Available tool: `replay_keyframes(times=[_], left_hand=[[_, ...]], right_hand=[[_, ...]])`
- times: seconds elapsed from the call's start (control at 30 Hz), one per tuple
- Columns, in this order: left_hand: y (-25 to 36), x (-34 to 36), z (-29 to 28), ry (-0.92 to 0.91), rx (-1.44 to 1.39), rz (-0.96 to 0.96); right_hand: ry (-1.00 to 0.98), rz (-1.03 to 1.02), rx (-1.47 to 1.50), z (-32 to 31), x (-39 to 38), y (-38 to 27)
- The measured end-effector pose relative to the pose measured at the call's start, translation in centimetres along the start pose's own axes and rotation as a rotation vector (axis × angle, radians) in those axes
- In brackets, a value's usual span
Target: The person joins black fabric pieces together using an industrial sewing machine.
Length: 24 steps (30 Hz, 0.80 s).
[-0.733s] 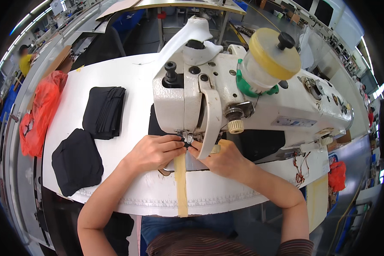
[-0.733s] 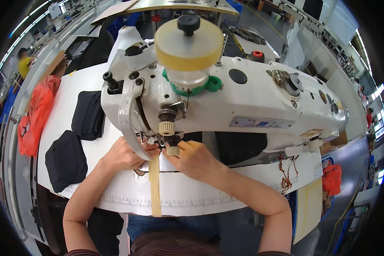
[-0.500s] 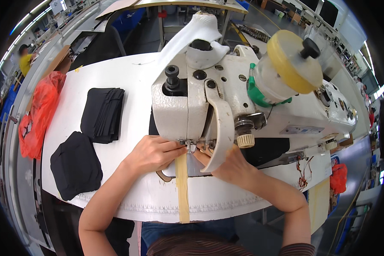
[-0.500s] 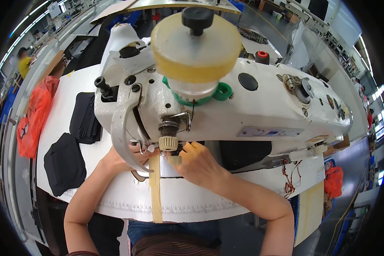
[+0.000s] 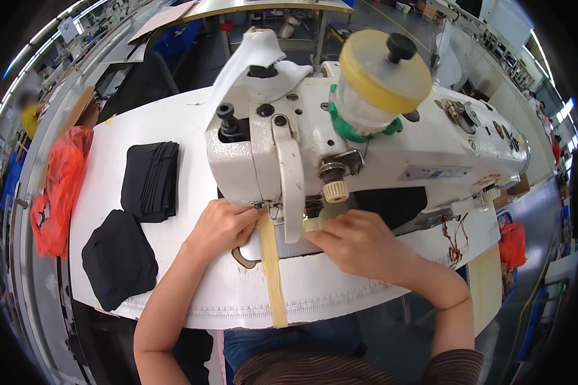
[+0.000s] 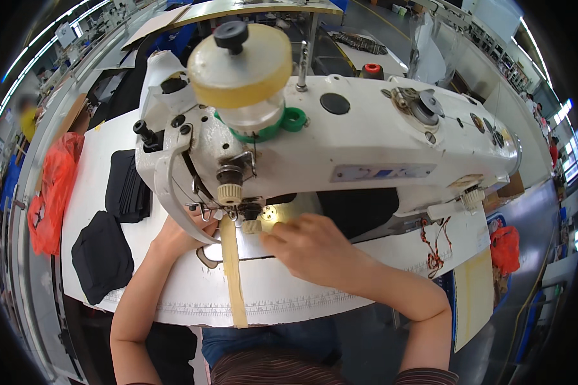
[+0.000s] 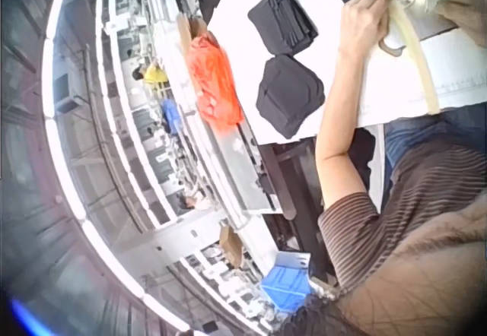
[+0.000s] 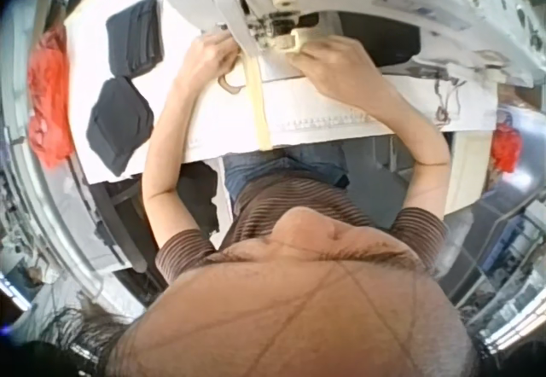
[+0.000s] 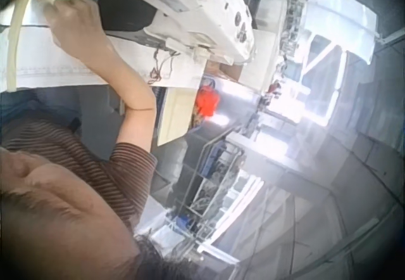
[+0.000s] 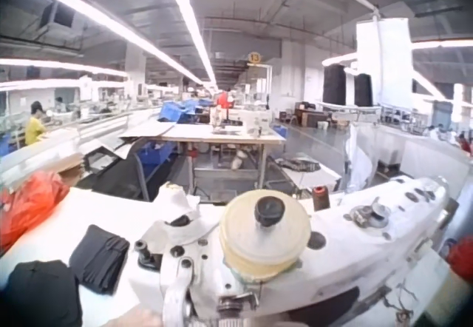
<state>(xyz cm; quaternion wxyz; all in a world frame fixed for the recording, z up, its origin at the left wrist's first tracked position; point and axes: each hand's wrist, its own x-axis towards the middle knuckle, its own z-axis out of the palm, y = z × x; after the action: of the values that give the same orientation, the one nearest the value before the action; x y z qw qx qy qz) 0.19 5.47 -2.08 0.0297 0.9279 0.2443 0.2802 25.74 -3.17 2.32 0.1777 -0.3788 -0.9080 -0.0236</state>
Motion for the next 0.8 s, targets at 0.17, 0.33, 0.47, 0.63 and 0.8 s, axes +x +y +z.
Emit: replay_keyframes(times=[0.17,0.33,0.47,0.63,0.8], left_hand=[[-1.3,-2.4,0.5,-0.040,0.060,-0.048],[0.1,-1.4,0.5,-0.088,0.070,-0.144],[-5.0,-4.4,2.2,0.127,-0.150,-0.481],[-8.7,-5.2,2.0,0.056,0.324,-0.446],[-5.2,-0.8,1.5,0.401,0.058,-0.620]], right_hand=[[0.082,0.170,0.051,-5.6,-3.4,2.7],[-0.043,0.450,0.101,-6.5,-7.6,7.1],[-0.018,0.351,0.164,-6.4,-8.2,8.7],[-0.027,0.302,0.204,-6.5,-8.2,9.2],[-0.011,0.350,0.272,-6.7,-7.5,8.2]])
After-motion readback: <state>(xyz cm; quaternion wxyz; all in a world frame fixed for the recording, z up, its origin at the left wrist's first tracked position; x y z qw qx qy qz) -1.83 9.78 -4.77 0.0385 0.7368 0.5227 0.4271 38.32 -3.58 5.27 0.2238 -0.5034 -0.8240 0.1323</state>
